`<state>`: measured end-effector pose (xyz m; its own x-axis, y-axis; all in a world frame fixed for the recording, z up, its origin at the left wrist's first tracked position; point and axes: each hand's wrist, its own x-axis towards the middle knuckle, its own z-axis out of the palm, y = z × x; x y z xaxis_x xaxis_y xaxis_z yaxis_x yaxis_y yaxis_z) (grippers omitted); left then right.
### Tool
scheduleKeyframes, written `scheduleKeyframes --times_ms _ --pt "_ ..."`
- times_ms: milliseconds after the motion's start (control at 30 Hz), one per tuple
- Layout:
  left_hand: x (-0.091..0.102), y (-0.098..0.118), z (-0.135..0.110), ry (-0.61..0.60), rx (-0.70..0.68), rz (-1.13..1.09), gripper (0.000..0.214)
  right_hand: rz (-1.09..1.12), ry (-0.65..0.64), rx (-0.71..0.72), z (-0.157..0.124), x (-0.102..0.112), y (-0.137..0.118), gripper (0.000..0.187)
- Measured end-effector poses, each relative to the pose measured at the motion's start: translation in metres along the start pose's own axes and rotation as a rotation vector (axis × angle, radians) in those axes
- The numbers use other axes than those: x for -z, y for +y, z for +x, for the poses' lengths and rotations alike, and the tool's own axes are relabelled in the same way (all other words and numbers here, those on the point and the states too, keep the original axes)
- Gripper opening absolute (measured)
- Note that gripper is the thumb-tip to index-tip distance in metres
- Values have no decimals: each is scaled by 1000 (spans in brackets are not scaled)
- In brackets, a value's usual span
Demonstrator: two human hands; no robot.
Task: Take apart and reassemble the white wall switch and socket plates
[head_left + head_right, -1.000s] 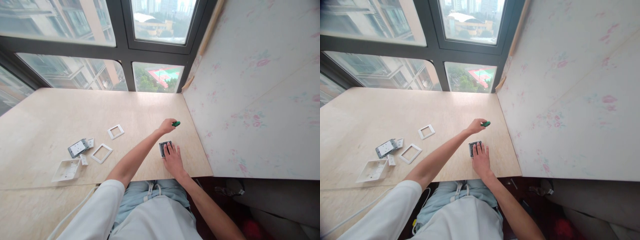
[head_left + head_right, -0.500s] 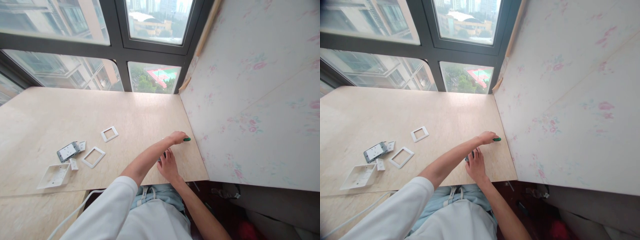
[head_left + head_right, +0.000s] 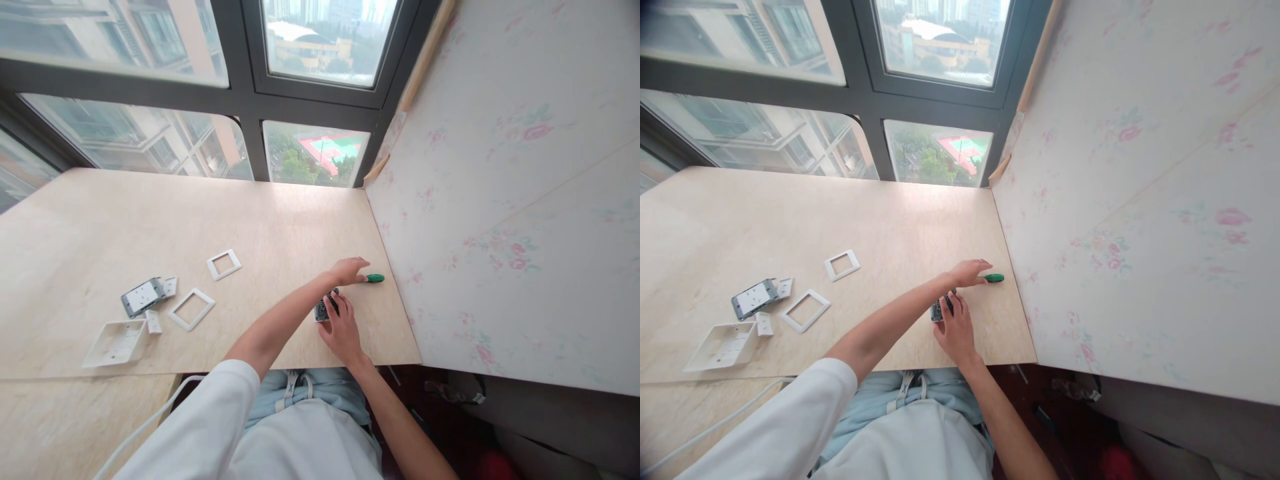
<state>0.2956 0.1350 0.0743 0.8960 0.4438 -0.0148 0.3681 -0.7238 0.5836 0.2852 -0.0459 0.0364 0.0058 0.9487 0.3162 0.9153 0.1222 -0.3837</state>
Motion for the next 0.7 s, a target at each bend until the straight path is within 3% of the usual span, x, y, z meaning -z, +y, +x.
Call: scheduleKeyframes --times_ms 100,233,367,467,567,700 --pt "15 -17 -27 146 106 -86 45 16 7 -7 -2 -2 3 59" --pt "25 -34 -88 336 271 -201 46 44 10 -5 -4 -2 4 57" --pt "11 -33 -160 405 318 -298 50 62 24 19 -3 -3 2 57" --pt "-9 -27 -201 401 297 -384 70 93 9 47 -2 -2 -1 59" --pt "-26 -23 -223 408 270 -451 76 139 -3 42 -1 -1 -4 61" --pt "-37 -22 -227 502 277 -500 54 175 -7 36 -2 0 -4 54"
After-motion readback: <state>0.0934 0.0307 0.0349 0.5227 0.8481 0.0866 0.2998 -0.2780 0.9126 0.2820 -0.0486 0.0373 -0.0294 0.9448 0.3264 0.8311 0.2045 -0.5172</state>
